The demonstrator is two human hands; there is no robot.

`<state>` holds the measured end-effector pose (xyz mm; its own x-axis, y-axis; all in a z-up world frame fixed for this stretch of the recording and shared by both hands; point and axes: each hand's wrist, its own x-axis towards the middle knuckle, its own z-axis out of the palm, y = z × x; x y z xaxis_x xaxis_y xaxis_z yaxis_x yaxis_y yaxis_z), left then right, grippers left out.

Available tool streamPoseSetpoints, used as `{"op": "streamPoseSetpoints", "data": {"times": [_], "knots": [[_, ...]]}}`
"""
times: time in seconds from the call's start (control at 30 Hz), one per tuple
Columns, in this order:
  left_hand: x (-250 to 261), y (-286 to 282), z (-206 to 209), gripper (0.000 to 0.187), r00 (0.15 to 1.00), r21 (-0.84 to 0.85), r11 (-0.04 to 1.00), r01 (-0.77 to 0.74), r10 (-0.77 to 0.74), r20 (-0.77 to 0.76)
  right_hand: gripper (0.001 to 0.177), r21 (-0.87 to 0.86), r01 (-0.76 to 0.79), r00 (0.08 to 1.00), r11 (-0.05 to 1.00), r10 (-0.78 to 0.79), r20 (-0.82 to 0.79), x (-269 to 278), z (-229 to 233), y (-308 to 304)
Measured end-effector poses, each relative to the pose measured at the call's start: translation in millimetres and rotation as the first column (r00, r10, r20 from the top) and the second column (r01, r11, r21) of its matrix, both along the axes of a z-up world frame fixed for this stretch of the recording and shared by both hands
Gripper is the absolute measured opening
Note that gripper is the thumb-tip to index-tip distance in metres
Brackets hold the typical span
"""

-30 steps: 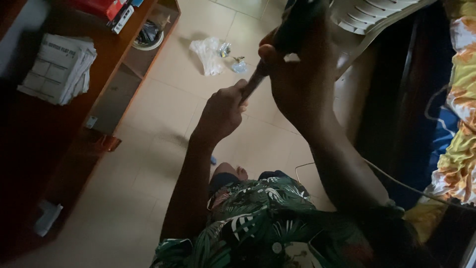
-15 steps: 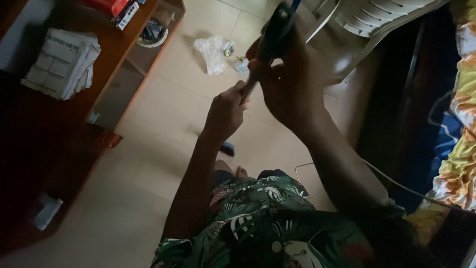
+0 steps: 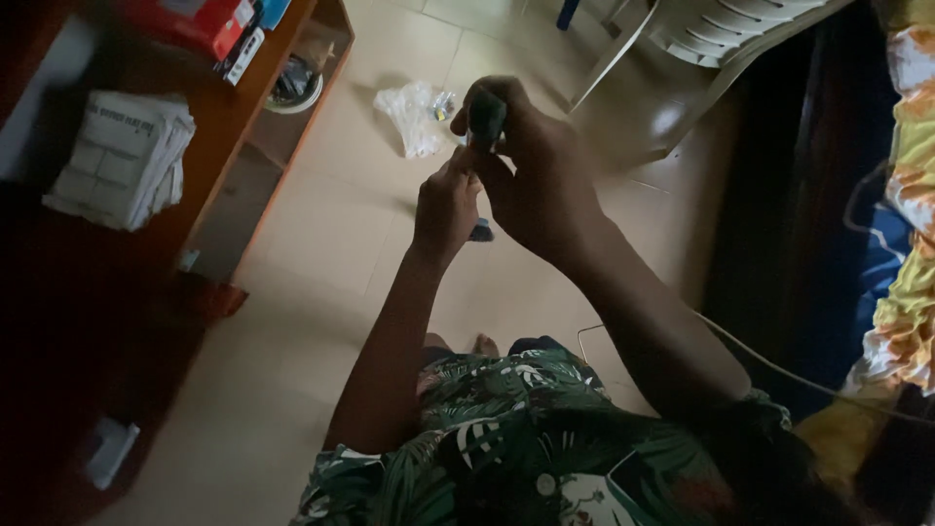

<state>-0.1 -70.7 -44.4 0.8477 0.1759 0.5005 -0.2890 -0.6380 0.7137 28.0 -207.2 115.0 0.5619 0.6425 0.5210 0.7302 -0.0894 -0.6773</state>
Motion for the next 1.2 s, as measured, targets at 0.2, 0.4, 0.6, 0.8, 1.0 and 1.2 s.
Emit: {"op": "streamPoseSetpoints", "data": {"times": [0.2, 0.4, 0.6, 0.8, 1.0, 1.2], "knots": [[28.6, 27.1, -26.4, 0.039, 0.996, 0.023, 1.000, -0.018, 0.020, -0.083, 0.038, 0.017, 0.051, 0.998, 0.999, -0.051, -0.032, 3.4, 8.5, 25.9], [26.9, 54.9, 23.9, 0.056, 0.985, -0.151, 0.974, 0.167, -0.161, 0.055, 0.034, 0.049, 0.075, 0.995, 0.996, -0.071, -0.074, -5.3, 36.3, 41.8], [55.0, 98.7, -58.4, 0.073, 0.953, 0.034, 0.958, 0.283, -0.277, -0.124, 0.034, -0.031, 0.159, 0.987, 0.987, -0.160, -0.019, -15.0, 69.8, 58.7], [55.0, 113.2, -102.7, 0.065, 0.895, -0.078, 0.931, 0.358, -0.366, -0.256, 0.029, -0.011, 0.242, 0.967, 0.970, -0.242, -0.083, -27.6, 93.5, 69.5], [41.4, 103.1, -109.5, 0.025, 0.796, -0.214, 0.901, 0.377, -0.434, -0.422, 0.040, -0.072, 0.290, 0.954, 0.954, -0.294, -0.057, -26.4, 91.3, 69.5], [41.1, 93.6, -117.7, 0.007, 0.846, -0.160, 0.931, 0.329, -0.366, -0.388, 0.066, 0.010, 0.276, 0.961, 0.961, -0.276, 0.013, -17.4, 51.4, 61.7]]}}
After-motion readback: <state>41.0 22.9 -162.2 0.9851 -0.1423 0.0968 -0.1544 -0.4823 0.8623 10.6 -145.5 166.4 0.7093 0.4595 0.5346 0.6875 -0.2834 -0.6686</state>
